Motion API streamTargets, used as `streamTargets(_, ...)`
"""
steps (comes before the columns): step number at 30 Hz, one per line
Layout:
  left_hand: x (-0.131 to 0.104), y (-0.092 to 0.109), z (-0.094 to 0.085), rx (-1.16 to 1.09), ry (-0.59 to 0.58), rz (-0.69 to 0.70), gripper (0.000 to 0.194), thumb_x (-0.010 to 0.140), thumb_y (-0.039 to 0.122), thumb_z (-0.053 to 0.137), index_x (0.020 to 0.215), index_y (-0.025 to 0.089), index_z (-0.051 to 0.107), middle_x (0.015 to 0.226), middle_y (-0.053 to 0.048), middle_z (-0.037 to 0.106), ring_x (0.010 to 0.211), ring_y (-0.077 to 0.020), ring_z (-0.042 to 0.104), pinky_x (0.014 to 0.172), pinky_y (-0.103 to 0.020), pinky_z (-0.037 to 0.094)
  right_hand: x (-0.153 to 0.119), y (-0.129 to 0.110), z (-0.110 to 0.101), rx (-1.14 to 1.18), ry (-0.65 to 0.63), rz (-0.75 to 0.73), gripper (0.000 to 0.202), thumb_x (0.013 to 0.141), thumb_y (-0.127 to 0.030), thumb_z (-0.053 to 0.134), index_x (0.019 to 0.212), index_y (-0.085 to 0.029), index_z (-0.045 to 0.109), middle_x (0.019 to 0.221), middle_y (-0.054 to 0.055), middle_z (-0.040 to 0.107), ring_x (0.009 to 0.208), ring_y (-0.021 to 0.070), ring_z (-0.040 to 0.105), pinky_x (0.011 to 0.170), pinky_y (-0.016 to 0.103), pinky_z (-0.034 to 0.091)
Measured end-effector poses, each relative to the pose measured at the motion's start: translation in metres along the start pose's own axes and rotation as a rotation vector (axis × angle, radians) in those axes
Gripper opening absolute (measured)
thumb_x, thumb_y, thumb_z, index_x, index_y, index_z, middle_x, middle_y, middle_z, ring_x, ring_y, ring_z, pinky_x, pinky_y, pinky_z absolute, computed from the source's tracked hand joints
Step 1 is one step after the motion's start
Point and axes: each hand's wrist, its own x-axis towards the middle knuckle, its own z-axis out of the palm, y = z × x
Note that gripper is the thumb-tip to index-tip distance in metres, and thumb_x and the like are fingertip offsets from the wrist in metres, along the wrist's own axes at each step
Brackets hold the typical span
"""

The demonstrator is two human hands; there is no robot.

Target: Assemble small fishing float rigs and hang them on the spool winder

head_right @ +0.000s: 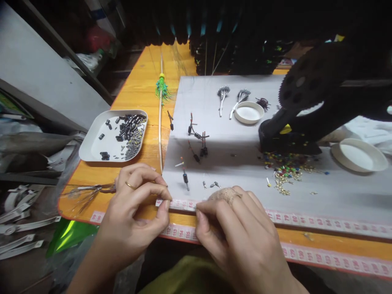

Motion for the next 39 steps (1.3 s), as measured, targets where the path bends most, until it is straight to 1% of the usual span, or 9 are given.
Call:
streamTargets(6, 0.002, 0.001, 0.001, -0.002, -0.009, -0.026, 0.015, 0.076, 0.004, 0.064, 0.077, 0.018, 0.061, 0.089, -0.003, 0.058, 0.099, -0.0211, 0.047, 0.089, -0.04, 0.035, -0.002, 0.001, -0.002, -0.041, 0.008, 0.007, 0.007, 0.088, -0.015, 0.06, 0.082, -0.015, 0.06, 0.07, 0.003, 0.057, 0.068, 0.0149, 0.051, 0.068, 0.029, 0.039)
streamTargets(10, 0.002, -0.001, 0.002, 0.002, 0.009, -0.027, 0.016, 0.074, 0.003, 0.064, 0.075, 0.018, 0.06, 0.087, -0.003, 0.058, 0.096, -0.021, 0.048, 0.088, -0.04, 0.036, -0.006, 0.004, -0.004, -0.03, -0.037, 0.007, 0.004, 0.087, -0.014, 0.062, 0.086, -0.016, 0.059, 0.073, 0.003, 0.058, 0.07, 0.0141, 0.054, 0.07, 0.029, 0.042)
streamTargets(14, 0.004, -0.002, 0.004, -0.01, 0.023, -0.018, 0.016, 0.073, 0.003, 0.065, 0.073, 0.018, 0.06, 0.085, -0.002, 0.058, 0.095, -0.0207, 0.049, 0.087, -0.041, 0.037, -0.009, 0.009, -0.005, -0.027, -0.076, -0.003, 0.005, 0.087, -0.016, 0.063, 0.09, -0.017, 0.059, 0.077, 0.003, 0.059, 0.071, 0.0143, 0.057, 0.071, 0.029, 0.043)
streamTargets(19, 0.006, -0.001, 0.005, 0.001, 0.039, -0.027, 0.017, 0.07, 0.002, 0.066, 0.071, 0.018, 0.061, 0.086, -0.003, 0.058, 0.096, -0.0214, 0.05, 0.087, -0.041, 0.037, -0.01, 0.019, -0.008, -0.01, -0.129, -0.065, 0.011, 0.087, -0.019, 0.064, 0.096, -0.019, 0.06, 0.077, 0.002, 0.06, 0.069, 0.0137, 0.057, 0.07, 0.029, 0.044)
streamTargets(23, 0.005, -0.001, 0.004, -0.008, 0.028, -0.054, 0.016, 0.07, 0.003, 0.066, 0.07, 0.018, 0.062, 0.089, -0.003, 0.057, 0.099, -0.0216, 0.049, 0.089, -0.041, 0.037, -0.014, 0.021, -0.006, 0.019, -0.086, -0.074, 0.013, 0.084, -0.015, 0.066, 0.096, -0.017, 0.062, 0.078, 0.002, 0.061, 0.071, 0.0133, 0.057, 0.071, 0.028, 0.044)
streamTargets(26, 0.004, -0.002, 0.003, -0.016, 0.016, -0.07, 0.015, 0.07, 0.003, 0.065, 0.071, 0.018, 0.062, 0.09, -0.003, 0.057, 0.1, -0.0212, 0.048, 0.09, -0.04, 0.037, -0.016, 0.021, -0.003, 0.041, -0.057, -0.053, 0.014, 0.081, -0.013, 0.068, 0.094, -0.016, 0.063, 0.077, 0.002, 0.061, 0.072, 0.0139, 0.057, 0.069, 0.028, 0.044)
streamTargets(29, 0.005, -0.003, 0.002, -0.022, 0.012, -0.073, 0.015, 0.071, 0.004, 0.066, 0.071, 0.018, 0.061, 0.09, -0.003, 0.057, 0.099, -0.0208, 0.048, 0.089, -0.039, 0.038, -0.016, 0.022, -0.001, 0.045, -0.062, -0.055, 0.015, 0.08, -0.012, 0.069, 0.094, -0.016, 0.064, 0.077, 0.002, 0.061, 0.071, 0.0137, 0.057, 0.067, 0.028, 0.044)
streamTargets(35, 0.008, -0.002, 0.001, -0.022, 0.008, -0.071, 0.016, 0.07, 0.003, 0.064, 0.07, 0.019, 0.063, 0.088, -0.003, 0.058, 0.098, -0.0216, 0.049, 0.088, -0.04, 0.038, -0.014, 0.022, -0.004, 0.045, -0.058, -0.087, 0.015, 0.081, -0.008, 0.067, 0.094, -0.015, 0.063, 0.077, 0.002, 0.061, 0.073, 0.0129, 0.056, 0.07, 0.027, 0.045)
streamTargets(39, 0.007, -0.004, 0.003, -0.019, 0.02, -0.059, 0.017, 0.069, 0.002, 0.063, 0.069, 0.019, 0.062, 0.087, -0.003, 0.058, 0.096, -0.0219, 0.049, 0.088, -0.041, 0.038, -0.011, 0.018, -0.005, 0.038, -0.077, -0.053, 0.013, 0.083, -0.01, 0.067, 0.094, -0.015, 0.062, 0.076, 0.002, 0.061, 0.07, 0.013, 0.056, 0.066, 0.027, 0.045)
